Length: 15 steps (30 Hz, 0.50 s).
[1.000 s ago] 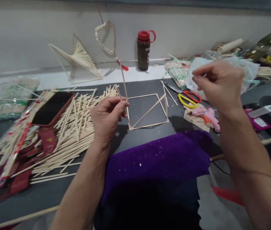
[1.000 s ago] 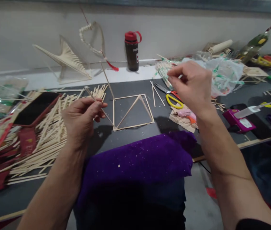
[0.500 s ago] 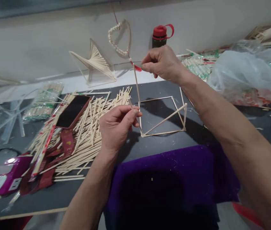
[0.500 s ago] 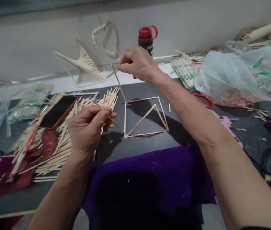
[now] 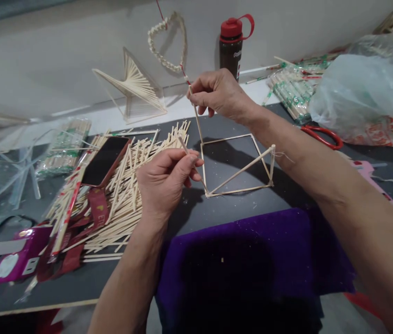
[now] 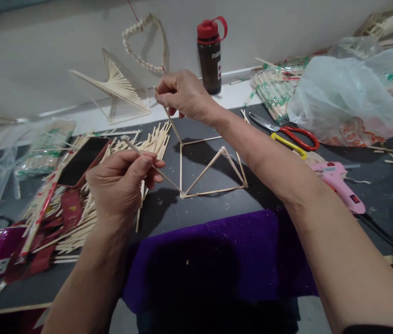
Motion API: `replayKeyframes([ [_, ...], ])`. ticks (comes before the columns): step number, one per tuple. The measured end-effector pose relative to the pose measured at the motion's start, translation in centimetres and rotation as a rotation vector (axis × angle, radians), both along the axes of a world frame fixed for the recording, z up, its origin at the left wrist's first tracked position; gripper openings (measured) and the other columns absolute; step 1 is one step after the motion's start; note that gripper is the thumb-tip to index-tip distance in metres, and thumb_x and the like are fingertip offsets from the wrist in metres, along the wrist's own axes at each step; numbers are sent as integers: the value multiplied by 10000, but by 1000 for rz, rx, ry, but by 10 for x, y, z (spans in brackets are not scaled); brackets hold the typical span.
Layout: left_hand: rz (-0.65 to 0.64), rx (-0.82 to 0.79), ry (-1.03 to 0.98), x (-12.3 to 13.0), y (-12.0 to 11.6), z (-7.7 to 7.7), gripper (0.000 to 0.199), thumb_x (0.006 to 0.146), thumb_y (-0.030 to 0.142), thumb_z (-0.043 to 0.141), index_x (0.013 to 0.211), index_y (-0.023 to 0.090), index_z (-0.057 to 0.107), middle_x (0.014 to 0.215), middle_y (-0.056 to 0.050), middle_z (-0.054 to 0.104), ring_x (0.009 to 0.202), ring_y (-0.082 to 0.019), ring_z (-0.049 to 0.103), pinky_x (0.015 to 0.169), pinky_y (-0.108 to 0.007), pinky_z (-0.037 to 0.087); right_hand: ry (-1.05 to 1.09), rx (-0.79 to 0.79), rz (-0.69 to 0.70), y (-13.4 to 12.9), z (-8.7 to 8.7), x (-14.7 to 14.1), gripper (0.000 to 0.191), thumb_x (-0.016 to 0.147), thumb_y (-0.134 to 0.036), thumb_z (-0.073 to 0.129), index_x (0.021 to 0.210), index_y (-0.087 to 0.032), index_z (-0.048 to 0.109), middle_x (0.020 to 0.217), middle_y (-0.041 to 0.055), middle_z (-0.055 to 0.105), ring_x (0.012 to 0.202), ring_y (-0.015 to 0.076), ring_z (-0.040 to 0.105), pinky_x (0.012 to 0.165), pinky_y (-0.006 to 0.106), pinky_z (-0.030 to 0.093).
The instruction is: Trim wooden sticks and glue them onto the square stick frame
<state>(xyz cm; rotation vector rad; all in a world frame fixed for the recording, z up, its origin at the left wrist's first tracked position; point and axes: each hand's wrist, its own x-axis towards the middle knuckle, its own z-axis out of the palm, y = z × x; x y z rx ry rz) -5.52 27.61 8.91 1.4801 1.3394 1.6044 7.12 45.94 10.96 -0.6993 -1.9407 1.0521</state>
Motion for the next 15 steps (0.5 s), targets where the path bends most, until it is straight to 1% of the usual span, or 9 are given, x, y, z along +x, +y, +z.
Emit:
replayKeyframes([
  [8, -17, 12, 16, 0, 4, -2, 86, 841, 270, 688, 821, 188, 703, 725, -17, 730, 464, -73, 627, 356, -161, 438, 36, -16, 36, -9, 1, 1, 109, 844, -145, 627, 739, -177, 619, 635, -22, 626, 600, 96, 619, 446, 155, 462],
  [13, -12, -7, 17, 0, 8, -3, 84, 842, 276, 689, 832, 194, 704, 714, -14, 729, 453, -67, 618, 365, -158, 442, 18, -93, 26, -12, 4, 2, 121, 835, -148, 650, 727, -179, 603, 656, -26, 634, 616, 85, 620, 474, 142, 460],
  [15, -19, -13, 15, 1, 9, -3, 84, 842, 277, 689, 835, 195, 703, 711, -10, 727, 454, -66, 618, 367, -155, 441, 23, -98, 37, -13, 4, 2, 127, 831, -139, 649, 722, -177, 596, 655, -30, 633, 614, 81, 618, 479, 140, 456],
])
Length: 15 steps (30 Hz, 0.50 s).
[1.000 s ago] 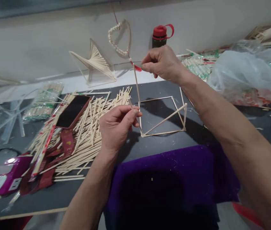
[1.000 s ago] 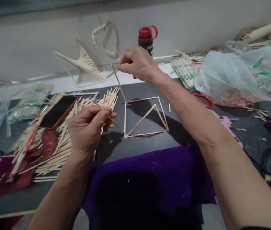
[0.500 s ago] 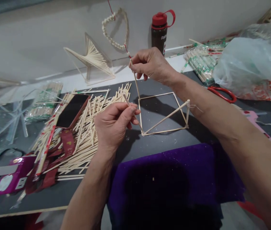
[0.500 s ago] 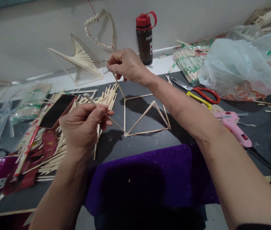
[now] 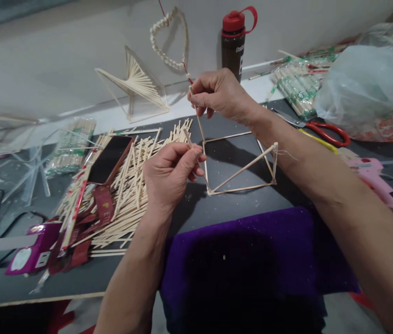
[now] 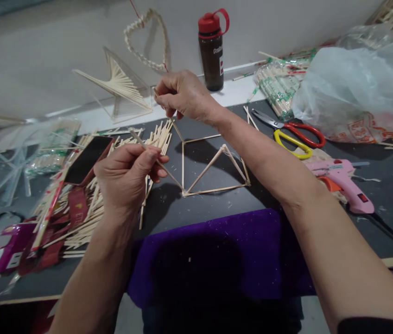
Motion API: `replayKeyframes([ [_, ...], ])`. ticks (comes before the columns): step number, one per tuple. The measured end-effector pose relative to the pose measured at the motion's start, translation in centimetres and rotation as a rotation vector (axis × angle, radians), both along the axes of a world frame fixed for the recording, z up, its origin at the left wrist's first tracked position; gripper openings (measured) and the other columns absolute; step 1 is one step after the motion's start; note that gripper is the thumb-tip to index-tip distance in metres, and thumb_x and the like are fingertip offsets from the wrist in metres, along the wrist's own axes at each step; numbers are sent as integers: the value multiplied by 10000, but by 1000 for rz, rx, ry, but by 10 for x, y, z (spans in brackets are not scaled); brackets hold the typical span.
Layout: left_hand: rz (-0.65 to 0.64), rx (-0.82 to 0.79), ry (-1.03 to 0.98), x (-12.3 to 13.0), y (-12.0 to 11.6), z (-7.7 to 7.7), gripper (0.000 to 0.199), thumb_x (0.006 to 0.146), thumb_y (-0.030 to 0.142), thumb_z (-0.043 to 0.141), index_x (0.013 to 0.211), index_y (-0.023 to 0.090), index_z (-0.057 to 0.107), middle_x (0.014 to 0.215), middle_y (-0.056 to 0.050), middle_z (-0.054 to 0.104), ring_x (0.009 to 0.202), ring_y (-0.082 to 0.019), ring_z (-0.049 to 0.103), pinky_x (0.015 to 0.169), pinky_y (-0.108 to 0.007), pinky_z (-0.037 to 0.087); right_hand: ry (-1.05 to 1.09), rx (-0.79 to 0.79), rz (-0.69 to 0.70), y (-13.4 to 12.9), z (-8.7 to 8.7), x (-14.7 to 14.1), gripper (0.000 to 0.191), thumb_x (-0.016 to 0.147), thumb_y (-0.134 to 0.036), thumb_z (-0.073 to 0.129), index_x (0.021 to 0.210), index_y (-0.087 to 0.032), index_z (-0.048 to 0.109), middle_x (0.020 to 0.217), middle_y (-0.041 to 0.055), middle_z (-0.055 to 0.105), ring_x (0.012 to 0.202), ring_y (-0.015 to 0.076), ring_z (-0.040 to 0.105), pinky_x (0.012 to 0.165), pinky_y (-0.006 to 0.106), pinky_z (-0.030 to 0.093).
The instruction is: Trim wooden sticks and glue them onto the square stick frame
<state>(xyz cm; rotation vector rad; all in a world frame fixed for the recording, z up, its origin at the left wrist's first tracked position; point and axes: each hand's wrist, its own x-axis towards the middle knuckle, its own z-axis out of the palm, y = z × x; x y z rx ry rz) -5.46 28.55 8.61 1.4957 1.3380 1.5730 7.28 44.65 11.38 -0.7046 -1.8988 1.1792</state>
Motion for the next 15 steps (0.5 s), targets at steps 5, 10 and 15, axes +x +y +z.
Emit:
replayKeyframes([
  [5, 2, -14, 15, 2, 3, 1, 126, 830, 312, 700, 811, 188, 691, 703, -12, 721, 442, -64, 605, 368, -157, 442, 28, 74, 24, 2, -2, -1, 111, 818, -100, 622, 724, -155, 596, 628, -39, 609, 583, 83, 611, 450, 147, 444],
  [10, -5, -31, -10, 2, 6, 3, 137, 810, 325, 717, 785, 193, 691, 685, -13, 715, 440, -70, 602, 372, -165, 449, 37, 55, 26, 1, -3, 0, 126, 808, -120, 636, 705, -173, 587, 623, -38, 613, 576, 86, 609, 458, 161, 443],
  [15, -3, -49, -20, 2, 10, 1, 150, 804, 334, 718, 764, 191, 690, 674, -12, 712, 428, -66, 592, 373, -162, 453, 16, 3, 7, -1, -1, 1, 103, 810, -135, 640, 727, -178, 597, 631, -35, 627, 576, 77, 603, 484, 160, 442],
])
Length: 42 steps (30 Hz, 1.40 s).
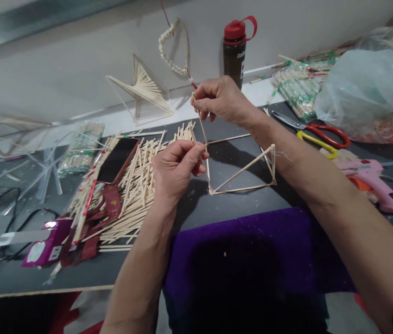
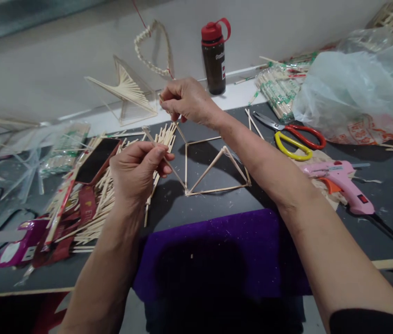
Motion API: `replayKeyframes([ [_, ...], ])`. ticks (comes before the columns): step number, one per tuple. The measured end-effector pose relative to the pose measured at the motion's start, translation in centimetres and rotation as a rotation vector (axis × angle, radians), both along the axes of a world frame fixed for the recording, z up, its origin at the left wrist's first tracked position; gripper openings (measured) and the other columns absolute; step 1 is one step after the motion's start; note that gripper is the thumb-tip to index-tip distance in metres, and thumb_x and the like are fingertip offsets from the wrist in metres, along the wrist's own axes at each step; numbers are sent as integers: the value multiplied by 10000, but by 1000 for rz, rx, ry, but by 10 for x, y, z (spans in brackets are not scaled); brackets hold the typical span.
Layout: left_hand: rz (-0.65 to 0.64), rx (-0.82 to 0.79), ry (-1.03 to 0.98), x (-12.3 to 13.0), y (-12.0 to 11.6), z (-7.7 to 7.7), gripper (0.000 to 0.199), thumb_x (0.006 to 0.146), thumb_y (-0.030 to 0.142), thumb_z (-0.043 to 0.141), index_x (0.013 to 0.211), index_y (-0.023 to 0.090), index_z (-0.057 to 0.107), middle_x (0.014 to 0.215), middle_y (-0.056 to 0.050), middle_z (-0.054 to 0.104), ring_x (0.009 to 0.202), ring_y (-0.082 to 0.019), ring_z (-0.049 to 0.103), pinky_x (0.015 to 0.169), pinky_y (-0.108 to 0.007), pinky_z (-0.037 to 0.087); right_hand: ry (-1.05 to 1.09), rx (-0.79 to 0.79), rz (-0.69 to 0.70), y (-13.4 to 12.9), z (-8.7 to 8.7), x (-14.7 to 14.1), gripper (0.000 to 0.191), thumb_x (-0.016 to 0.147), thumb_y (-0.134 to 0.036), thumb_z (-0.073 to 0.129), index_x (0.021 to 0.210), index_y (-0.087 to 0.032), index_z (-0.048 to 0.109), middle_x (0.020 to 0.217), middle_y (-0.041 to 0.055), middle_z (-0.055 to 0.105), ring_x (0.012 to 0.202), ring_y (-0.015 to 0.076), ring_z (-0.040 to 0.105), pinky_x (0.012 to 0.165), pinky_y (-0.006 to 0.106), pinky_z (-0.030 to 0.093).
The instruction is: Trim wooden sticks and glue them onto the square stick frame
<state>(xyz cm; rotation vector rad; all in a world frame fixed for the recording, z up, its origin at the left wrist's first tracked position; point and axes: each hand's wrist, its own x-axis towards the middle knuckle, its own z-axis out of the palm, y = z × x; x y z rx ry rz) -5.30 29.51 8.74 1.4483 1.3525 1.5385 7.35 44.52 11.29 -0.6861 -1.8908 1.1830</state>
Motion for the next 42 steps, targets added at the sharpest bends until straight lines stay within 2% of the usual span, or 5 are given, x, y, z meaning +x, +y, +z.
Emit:
replayKeyframes([
  [7, -21, -25, -18, 1, 5, 1, 146, 797, 326, 721, 770, 184, 698, 660, -10, 705, 422, -64, 591, 368, -162, 447, 13, 67, 19, 0, -1, 2, 88, 806, -112, 612, 732, -158, 625, 599, -36, 617, 559, 68, 588, 485, 162, 441],
  [13, -27, -9, -13, -2, 15, -3, 153, 805, 287, 718, 949, 235, 715, 667, 10, 696, 418, -60, 583, 373, -164, 458, 22, 67, 19, 2, -3, 4, 91, 805, -100, 609, 736, -157, 629, 592, -31, 617, 571, 79, 604, 480, 160, 450],
  [21, -14, -10, 36, 2, 18, -3, 120, 820, 262, 696, 936, 243, 717, 671, 13, 695, 415, -61, 578, 371, -170, 458, 42, 85, 31, 2, -2, 3, 142, 784, -75, 624, 682, -173, 618, 574, -33, 609, 561, 96, 605, 453, 171, 454],
  [29, -13, -42, 22, 5, 20, -1, 123, 807, 267, 699, 923, 227, 711, 642, 14, 684, 409, -61, 571, 372, -163, 456, 15, 13, 35, -1, 0, 5, 107, 780, -121, 679, 699, -174, 633, 584, -29, 615, 573, 90, 603, 479, 159, 468],
  [42, -2, -59, 40, 2, 30, -5, 168, 816, 278, 700, 974, 223, 705, 647, 18, 686, 401, -57, 564, 377, -162, 454, -2, 60, 51, -4, 2, 8, 121, 791, -90, 652, 697, -166, 641, 568, -35, 619, 556, 83, 600, 478, 160, 464],
])
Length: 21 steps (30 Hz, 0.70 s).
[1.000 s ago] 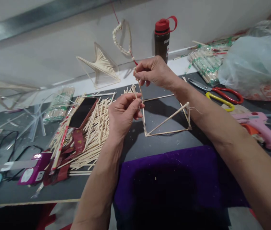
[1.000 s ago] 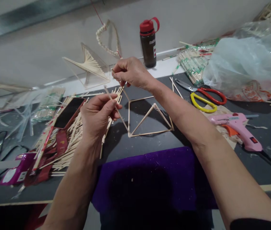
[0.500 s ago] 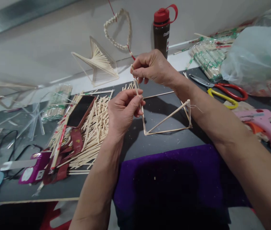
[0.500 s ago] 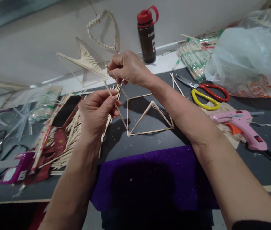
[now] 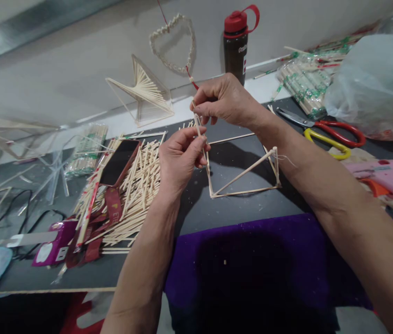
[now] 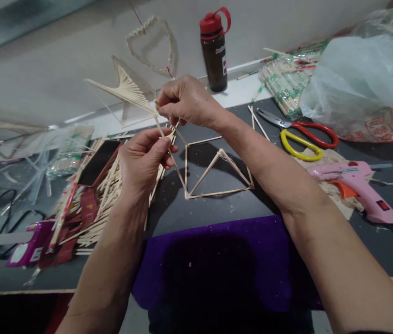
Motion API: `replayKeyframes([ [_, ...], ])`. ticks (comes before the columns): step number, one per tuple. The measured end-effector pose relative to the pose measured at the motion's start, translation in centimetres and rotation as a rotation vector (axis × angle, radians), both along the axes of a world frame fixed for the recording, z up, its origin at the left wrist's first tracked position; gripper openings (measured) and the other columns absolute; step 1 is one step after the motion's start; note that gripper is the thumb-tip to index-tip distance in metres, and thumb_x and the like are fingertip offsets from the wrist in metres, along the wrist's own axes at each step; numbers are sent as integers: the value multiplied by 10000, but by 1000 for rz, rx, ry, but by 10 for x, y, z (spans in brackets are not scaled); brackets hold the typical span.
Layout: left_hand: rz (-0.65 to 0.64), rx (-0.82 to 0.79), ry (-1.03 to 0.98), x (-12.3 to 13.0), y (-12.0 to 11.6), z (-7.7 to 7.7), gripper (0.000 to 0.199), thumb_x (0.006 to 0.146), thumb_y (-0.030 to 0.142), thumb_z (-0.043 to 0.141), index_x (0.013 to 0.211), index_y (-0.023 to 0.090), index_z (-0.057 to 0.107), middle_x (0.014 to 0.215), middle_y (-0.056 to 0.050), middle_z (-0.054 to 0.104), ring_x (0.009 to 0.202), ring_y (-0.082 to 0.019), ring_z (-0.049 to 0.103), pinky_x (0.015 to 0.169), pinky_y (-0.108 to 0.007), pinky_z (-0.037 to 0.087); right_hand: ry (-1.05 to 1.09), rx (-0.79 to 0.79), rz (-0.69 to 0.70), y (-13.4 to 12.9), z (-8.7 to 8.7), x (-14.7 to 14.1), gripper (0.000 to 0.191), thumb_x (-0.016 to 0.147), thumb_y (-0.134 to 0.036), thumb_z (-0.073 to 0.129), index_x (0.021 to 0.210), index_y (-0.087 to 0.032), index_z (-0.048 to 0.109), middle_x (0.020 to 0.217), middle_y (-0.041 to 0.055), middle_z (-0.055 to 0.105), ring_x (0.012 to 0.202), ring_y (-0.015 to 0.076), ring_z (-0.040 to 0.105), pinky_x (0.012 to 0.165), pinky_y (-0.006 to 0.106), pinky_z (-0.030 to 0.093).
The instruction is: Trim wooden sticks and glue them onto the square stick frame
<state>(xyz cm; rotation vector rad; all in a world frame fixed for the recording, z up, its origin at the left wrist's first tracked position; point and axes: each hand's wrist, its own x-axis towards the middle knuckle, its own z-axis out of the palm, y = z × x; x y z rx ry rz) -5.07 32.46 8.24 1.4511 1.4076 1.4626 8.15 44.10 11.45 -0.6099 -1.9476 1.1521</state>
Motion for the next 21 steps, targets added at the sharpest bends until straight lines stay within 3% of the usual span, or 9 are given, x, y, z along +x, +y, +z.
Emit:
replayKeyframes([
  [21, -24, 20, 1, -3, 5, -4, 188, 810, 294, 707, 987, 231, 710, 649, 19, 689, 403, -65, 571, 369, -166, 439, -38, 47, 104, -3, 1, 4, 147, 737, -24, 624, 708, -160, 672, 600, -34, 643, 568, 79, 584, 510, 165, 469],
])
